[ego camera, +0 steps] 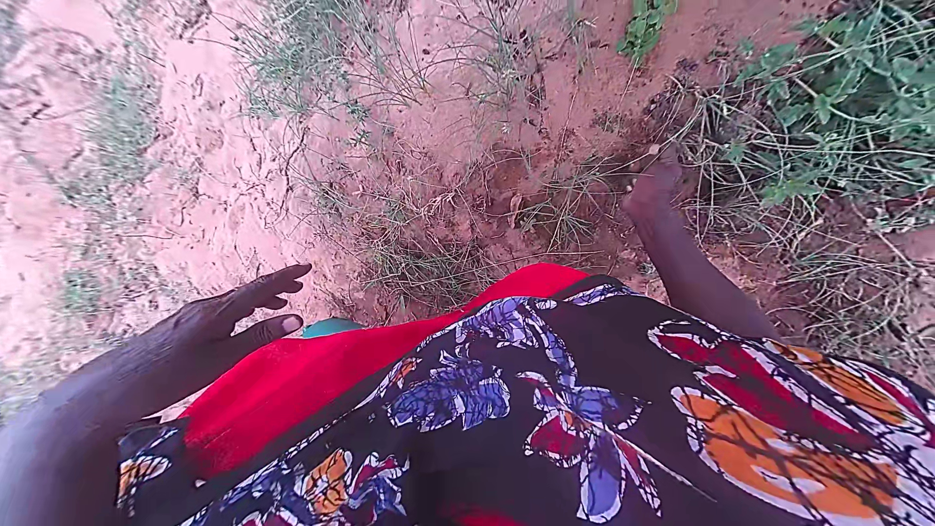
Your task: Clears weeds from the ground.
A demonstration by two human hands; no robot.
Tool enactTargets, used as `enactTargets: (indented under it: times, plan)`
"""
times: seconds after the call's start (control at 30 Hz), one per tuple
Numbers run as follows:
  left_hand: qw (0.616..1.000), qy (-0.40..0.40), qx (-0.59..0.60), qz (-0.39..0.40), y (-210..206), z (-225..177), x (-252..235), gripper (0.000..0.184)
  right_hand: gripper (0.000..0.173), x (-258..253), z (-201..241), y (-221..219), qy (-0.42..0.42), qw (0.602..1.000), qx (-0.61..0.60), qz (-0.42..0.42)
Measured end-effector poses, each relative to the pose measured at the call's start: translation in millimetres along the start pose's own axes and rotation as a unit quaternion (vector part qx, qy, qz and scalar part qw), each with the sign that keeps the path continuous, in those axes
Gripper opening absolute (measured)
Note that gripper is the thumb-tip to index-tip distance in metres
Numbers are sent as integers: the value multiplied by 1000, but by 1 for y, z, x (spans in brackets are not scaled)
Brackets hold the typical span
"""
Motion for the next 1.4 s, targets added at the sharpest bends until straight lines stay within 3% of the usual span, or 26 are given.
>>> enactTargets:
  times: [0.07, 0.17, 0.27, 0.33, 0.4, 0.63, 0.8, 0.9, 0.93, 1.03, 1.1, 1.27, 1.4]
  plan:
    - [1000, 3, 3, 12, -2, 1, 1, 77, 11, 24, 7, 4, -42, 999, 14, 0]
    - [1000, -8, 15, 8, 2, -5, 5, 74, 17, 69, 5, 22, 52, 987, 134, 71]
    - [1000, -17, 20, -11, 8, -12, 1, 73, 35, 91, -7, 23, 87, 920, 371, 92]
    - [999, -23, 17, -14, 9, -12, -2, 73, 53, 89, -26, 15, 82, 875, 457, 138]
    - [1000, -22, 14, -15, 7, -9, -3, 73, 56, 81, -29, -5, 82, 837, 516, 163]
    - [1000, 11, 20, -5, -1, 12, 4, 74, 44, 51, -35, -54, 115, 804, 552, 187]
    - [999, 13, 40, 2, 2, 9, 7, 75, 28, 68, -38, -70, 258, 778, 497, 284]
    - [998, 18, 52, 16, 3, 4, 7, 73, 26, 78, -29, -81, 290, 757, 484, 329]
    - [998, 16, 52, 16, 3, 3, 7, 74, 27, 74, -28, -85, 257, 769, 478, 337]
    - [998, 17, 57, 13, 4, 3, 6, 74, 32, 37, -41, -86, 182, 897, 313, 254]
    - [998, 20, 55, 12, 4, 4, 5, 75, 31, 23, -40, -86, 116, 948, 213, 206]
    - [999, -6, 40, -20, 3, 5, -1, 75, 33, 42, -23, -68, 20, 975, 184, 121]
    - [999, -23, 37, -12, 2, 0, 1, 73, 25, 91, -29, -7, -6, 967, 246, 70]
Point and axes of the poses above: each hand's wrist, its own x-axis away from the middle knuckle, its own y-axis out of the back of the hand, z = x × y, the point moved 6 cm from there along -x, towards the middle knuckle, and after that the axes turned 11 degrees about -x, right-handed, at the moved point
